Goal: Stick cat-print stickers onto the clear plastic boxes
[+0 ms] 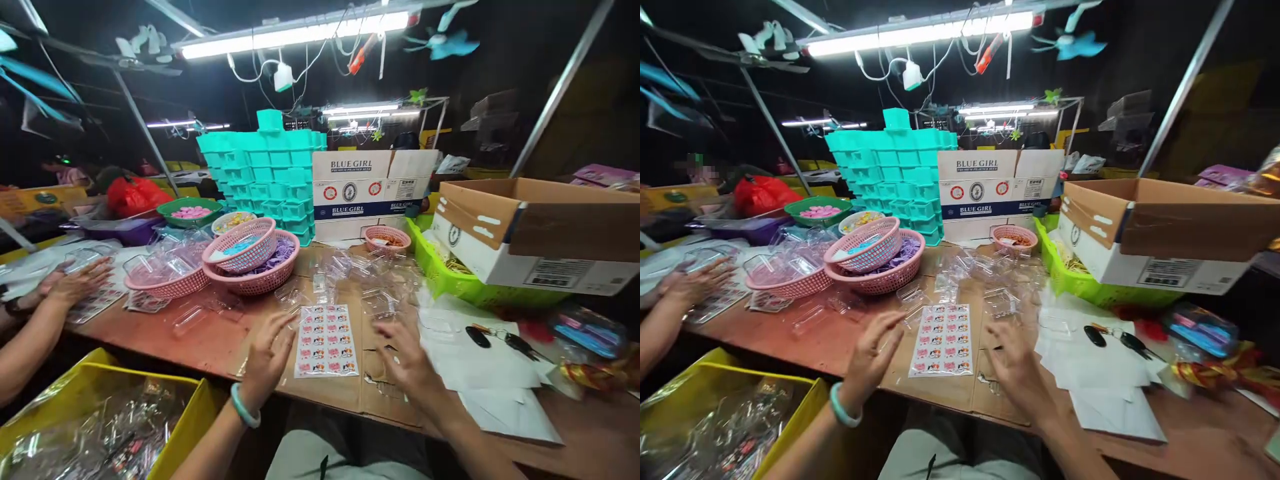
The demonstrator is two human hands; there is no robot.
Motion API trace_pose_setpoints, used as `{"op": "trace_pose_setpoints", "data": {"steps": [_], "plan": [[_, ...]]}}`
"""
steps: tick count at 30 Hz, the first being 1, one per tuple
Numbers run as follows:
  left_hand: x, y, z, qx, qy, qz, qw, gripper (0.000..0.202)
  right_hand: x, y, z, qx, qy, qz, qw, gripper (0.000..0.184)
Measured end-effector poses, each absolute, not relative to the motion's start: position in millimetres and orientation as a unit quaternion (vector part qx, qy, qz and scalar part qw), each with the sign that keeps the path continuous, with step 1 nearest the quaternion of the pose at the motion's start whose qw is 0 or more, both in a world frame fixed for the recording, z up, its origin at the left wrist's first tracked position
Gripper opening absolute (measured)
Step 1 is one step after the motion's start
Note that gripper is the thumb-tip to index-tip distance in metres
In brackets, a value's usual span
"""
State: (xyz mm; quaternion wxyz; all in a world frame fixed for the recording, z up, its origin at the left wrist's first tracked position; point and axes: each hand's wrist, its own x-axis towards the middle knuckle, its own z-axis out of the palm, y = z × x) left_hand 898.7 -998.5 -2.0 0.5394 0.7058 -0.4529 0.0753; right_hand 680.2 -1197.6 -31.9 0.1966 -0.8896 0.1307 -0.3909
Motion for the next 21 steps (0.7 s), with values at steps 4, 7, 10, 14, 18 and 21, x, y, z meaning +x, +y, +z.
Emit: {"op": "trace_pose_setpoints", "data": {"steps": [4, 7, 10, 14, 18, 21], "plan": [[900, -992, -63, 0.702, -0.284, -0.171, 0.630, 0.031, 730, -1159, -68, -0.950, 0.059, -0.247, 0.182, 0.045], [897, -988, -80, 0.655, -0.176, -0.270, 0.683, 0.041, 754, -1132, -79, -0.969, 0.059, -0.162, 0.179, 0.068], [892, -981, -80, 0.615, -0.113, -0.318, 0.713, 0.049, 758, -1118, -83, -0.976, 0.061, -0.122, 0.172, 0.073], [885, -962, -83, 0.598, -0.065, -0.369, 0.709, 0.047, 748, -1112, -90, -0.973, 0.051, -0.141, 0.176, 0.043], [878, -947, -91, 0.606, -0.044, -0.394, 0.690, 0.044, 748, -1115, -89, -0.967, 0.077, -0.154, 0.186, 0.046], [877, -948, -87, 0.611, -0.032, -0.372, 0.698, 0.049, 759, -1118, -84, -0.967, 0.084, -0.152, 0.185, 0.048]]}}
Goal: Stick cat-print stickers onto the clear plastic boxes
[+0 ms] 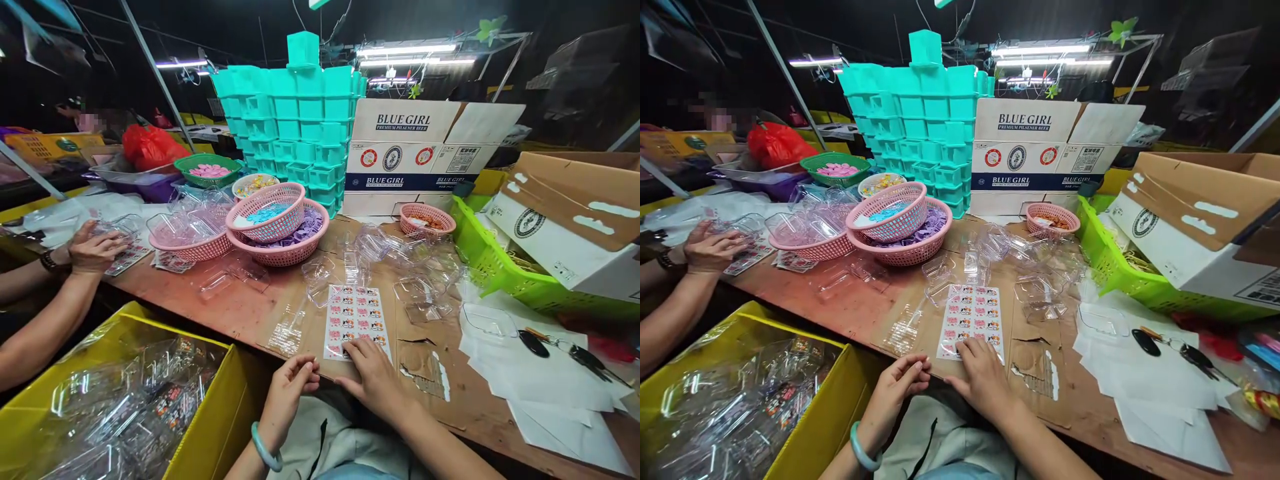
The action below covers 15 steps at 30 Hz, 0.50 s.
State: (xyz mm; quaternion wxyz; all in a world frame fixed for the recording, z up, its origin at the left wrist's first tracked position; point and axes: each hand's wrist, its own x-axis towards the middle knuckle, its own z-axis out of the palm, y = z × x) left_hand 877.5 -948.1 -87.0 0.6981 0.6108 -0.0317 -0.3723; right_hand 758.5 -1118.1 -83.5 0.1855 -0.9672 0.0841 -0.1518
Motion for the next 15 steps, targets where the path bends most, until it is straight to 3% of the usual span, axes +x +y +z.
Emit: {"op": "trace_pose_setpoints", "data": {"steps": [3, 6, 11, 15], "plan": [[879, -955, -78, 0.607, -0.022, -0.361, 0.708, 0.053, 769, -1121, -79, -0.976, 0.053, -0.123, 0.171, 0.031], [880, -962, -73, 0.591, -0.010, -0.380, 0.712, 0.055, 779, -1125, -80, -0.989, 0.019, -0.102, 0.104, 0.012], [878, -972, -73, 0.585, -0.003, -0.379, 0.717, 0.057, 790, -1132, -85, -0.993, -0.002, -0.103, 0.061, 0.017], [881, -976, -71, 0.603, -0.001, -0.398, 0.692, 0.054, 778, -1131, -79, -0.987, 0.013, -0.107, 0.119, 0.015]]}}
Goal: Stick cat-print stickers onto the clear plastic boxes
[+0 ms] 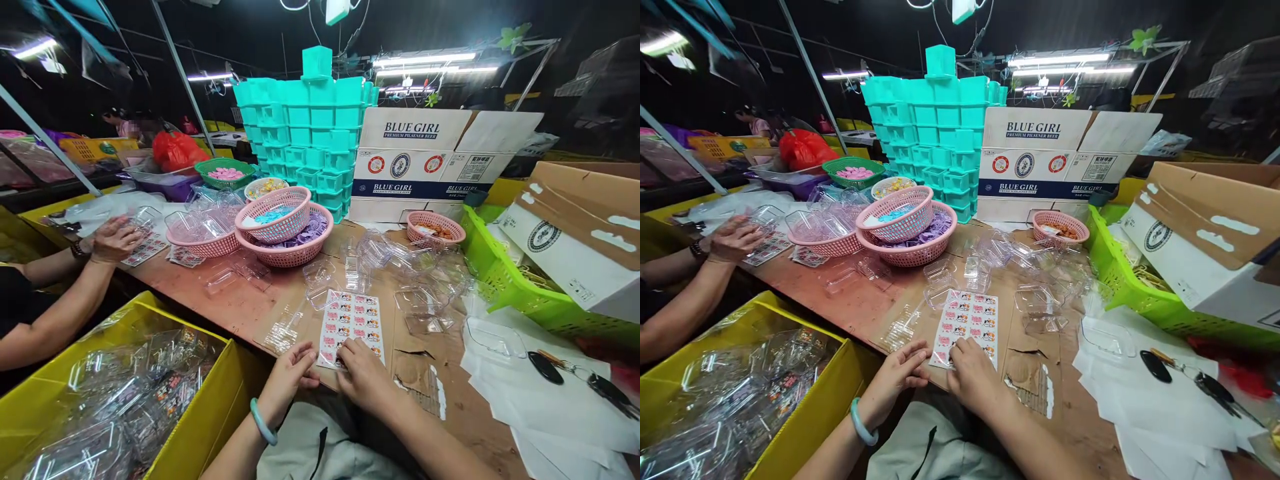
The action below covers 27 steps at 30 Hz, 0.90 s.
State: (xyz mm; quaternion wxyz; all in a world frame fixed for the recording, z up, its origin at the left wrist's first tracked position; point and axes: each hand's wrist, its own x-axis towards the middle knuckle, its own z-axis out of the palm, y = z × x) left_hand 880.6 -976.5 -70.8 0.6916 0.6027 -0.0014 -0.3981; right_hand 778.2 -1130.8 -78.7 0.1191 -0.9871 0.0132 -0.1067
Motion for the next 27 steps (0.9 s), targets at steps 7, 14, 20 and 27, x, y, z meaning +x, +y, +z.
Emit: {"op": "trace_pose_setpoints", "data": {"steps": [7, 14, 20, 27], "plan": [[887, -1000, -67, 0.579, -0.070, -0.506, 0.635, 0.034, 752, -1120, -77, -0.957, 0.051, -0.158, 0.240, 0.042], [883, -1040, -67, 0.528, -0.064, -0.478, 0.700, 0.035, 762, -1158, -88, -0.920, 0.079, -0.308, 0.230, 0.029], [880, -1046, -69, 0.503, -0.056, -0.495, 0.706, 0.032, 759, -1168, -78, -0.911, 0.074, -0.312, 0.258, 0.034], [876, -1043, -59, 0.465, -0.076, -0.471, 0.746, 0.029, 762, -1146, -70, -0.878, 0.095, -0.331, 0.332, 0.023]]}}
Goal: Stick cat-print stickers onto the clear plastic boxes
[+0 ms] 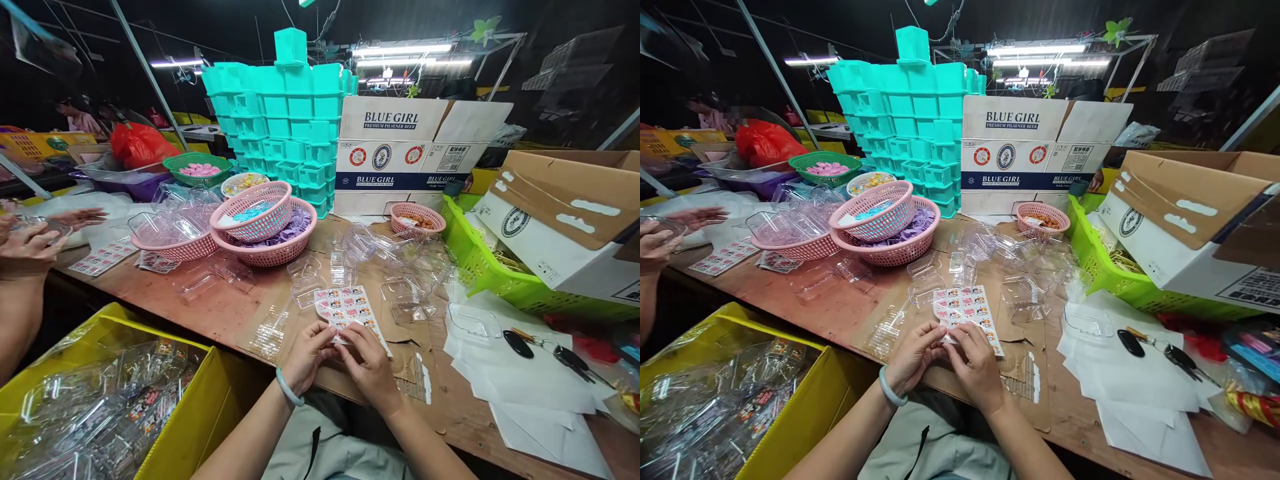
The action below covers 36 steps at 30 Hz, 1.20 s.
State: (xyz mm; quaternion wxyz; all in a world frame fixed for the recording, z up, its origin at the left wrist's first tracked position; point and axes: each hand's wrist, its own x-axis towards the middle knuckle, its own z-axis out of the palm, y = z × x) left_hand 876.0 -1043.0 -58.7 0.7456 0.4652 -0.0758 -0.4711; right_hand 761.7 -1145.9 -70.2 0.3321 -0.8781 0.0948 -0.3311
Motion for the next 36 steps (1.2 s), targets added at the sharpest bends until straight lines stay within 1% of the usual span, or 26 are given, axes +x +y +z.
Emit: {"op": "trace_pose_setpoints", "data": {"steps": [5, 13, 18, 25, 29, 36], "plan": [[873, -1043, -52, 0.446, -0.077, -0.471, 0.757, 0.027, 766, -1149, -71, -0.863, 0.108, -0.359, 0.340, 0.020], [873, -1048, -54, 0.448, -0.093, -0.444, 0.771, 0.020, 766, -1150, -68, -0.865, 0.098, -0.366, 0.328, 0.027], [875, -1049, -56, 0.468, -0.113, -0.432, 0.763, 0.023, 769, -1151, -67, -0.864, 0.098, -0.358, 0.339, 0.025], [877, -1052, -63, 0.512, -0.160, -0.400, 0.743, 0.021, 773, -1149, -62, -0.865, 0.110, -0.360, 0.331, 0.018], [878, -1056, -62, 0.526, -0.162, -0.395, 0.735, 0.023, 774, -1150, -64, -0.864, 0.112, -0.369, 0.323, 0.018], [879, -1062, -55, 0.560, -0.230, -0.356, 0.712, 0.023, 773, -1155, -65, -0.870, 0.126, -0.358, 0.315, 0.019]]}}
